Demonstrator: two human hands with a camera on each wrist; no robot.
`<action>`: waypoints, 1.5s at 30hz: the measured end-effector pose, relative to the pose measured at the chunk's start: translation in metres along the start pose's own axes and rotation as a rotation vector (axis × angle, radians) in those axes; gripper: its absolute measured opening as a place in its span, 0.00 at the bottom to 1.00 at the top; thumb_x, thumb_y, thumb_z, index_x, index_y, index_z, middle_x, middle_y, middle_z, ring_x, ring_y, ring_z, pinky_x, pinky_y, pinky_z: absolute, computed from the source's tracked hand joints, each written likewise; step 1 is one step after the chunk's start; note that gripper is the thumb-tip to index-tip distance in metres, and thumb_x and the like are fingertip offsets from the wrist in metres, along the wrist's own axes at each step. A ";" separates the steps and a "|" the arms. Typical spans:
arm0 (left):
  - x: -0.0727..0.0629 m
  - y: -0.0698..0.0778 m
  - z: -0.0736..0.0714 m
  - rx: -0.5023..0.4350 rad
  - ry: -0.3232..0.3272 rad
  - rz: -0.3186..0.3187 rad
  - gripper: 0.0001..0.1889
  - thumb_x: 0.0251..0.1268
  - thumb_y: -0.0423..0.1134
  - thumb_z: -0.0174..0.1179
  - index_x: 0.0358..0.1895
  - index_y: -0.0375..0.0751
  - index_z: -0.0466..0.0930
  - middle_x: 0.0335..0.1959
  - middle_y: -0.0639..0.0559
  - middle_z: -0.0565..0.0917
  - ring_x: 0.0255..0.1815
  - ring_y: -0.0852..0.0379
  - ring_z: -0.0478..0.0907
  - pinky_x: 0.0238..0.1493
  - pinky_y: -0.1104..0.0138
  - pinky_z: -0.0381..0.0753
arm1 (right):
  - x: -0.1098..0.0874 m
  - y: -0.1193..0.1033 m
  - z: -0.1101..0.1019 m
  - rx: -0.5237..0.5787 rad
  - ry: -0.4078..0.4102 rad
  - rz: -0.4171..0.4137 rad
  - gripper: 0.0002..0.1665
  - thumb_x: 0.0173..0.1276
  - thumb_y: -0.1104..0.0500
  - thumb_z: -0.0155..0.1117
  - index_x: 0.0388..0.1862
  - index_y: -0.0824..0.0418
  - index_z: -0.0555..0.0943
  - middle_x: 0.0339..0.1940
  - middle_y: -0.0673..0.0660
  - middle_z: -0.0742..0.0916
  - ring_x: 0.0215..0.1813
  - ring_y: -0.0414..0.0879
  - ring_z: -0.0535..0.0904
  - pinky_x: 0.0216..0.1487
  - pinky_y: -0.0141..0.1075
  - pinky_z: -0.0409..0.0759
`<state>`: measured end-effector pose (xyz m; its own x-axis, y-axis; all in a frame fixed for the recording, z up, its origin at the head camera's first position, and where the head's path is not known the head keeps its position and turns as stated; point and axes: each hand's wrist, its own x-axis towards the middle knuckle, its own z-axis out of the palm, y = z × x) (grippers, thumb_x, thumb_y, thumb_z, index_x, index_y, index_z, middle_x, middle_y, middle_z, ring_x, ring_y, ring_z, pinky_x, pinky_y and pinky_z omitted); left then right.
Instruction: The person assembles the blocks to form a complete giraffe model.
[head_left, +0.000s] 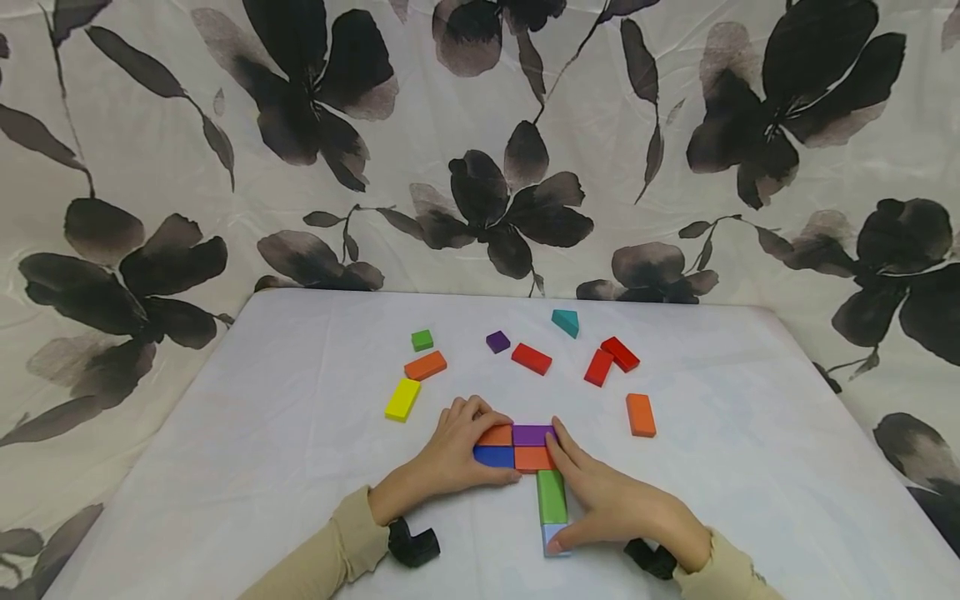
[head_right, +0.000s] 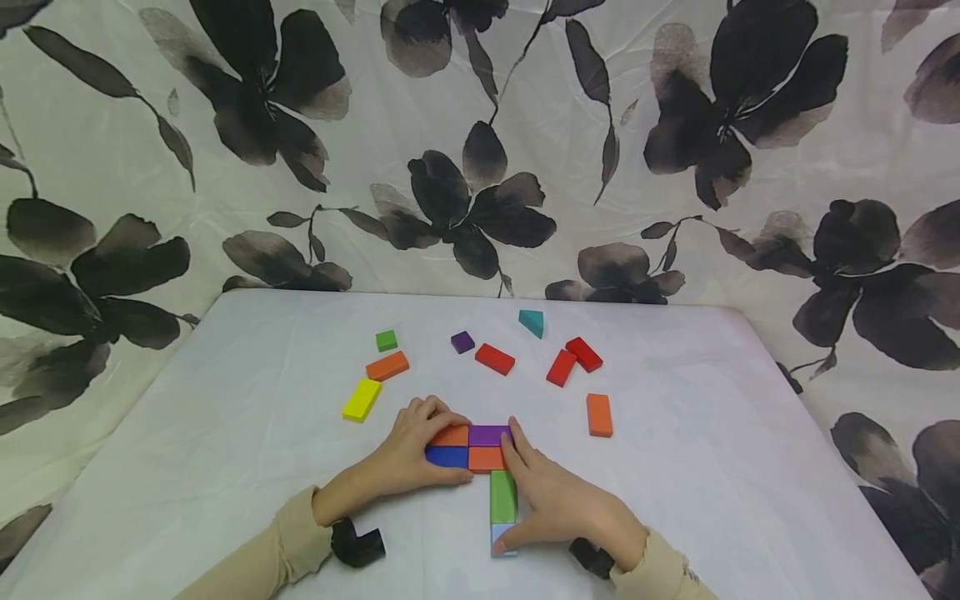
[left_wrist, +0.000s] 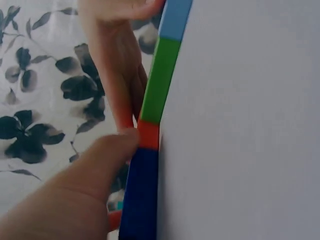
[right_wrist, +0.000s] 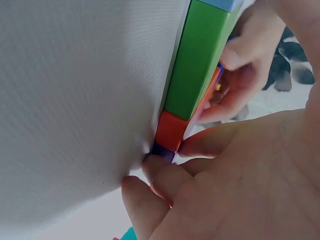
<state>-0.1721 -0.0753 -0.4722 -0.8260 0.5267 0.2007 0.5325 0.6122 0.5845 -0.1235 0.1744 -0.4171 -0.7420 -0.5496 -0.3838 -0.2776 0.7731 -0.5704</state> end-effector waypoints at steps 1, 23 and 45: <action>0.000 0.000 -0.003 -0.027 -0.015 -0.011 0.33 0.50 0.62 0.72 0.59 0.54 0.78 0.48 0.56 0.70 0.50 0.57 0.62 0.46 0.60 0.62 | 0.000 0.000 0.000 -0.001 -0.001 0.000 0.75 0.50 0.32 0.75 0.82 0.58 0.41 0.82 0.56 0.39 0.79 0.58 0.51 0.68 0.56 0.64; -0.033 -0.080 -0.092 0.028 0.059 -0.102 0.25 0.57 0.40 0.73 0.59 0.37 0.82 0.58 0.44 0.71 0.53 0.46 0.69 0.52 0.53 0.70 | 0.000 0.004 0.001 0.004 -0.003 -0.005 0.75 0.50 0.32 0.75 0.82 0.58 0.40 0.82 0.56 0.39 0.80 0.56 0.49 0.69 0.55 0.62; -0.081 -0.010 -0.068 -0.140 -0.172 -0.032 0.22 0.52 0.39 0.76 0.52 0.41 0.85 0.52 0.56 0.67 0.42 0.62 0.72 0.45 0.70 0.76 | 0.001 0.003 0.000 -0.006 -0.006 -0.008 0.75 0.50 0.31 0.75 0.82 0.58 0.41 0.82 0.55 0.39 0.80 0.55 0.49 0.69 0.54 0.63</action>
<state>-0.1224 -0.1640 -0.4409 -0.7922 0.6082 0.0502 0.4654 0.5488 0.6944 -0.1248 0.1761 -0.4185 -0.7358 -0.5580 -0.3837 -0.2873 0.7703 -0.5693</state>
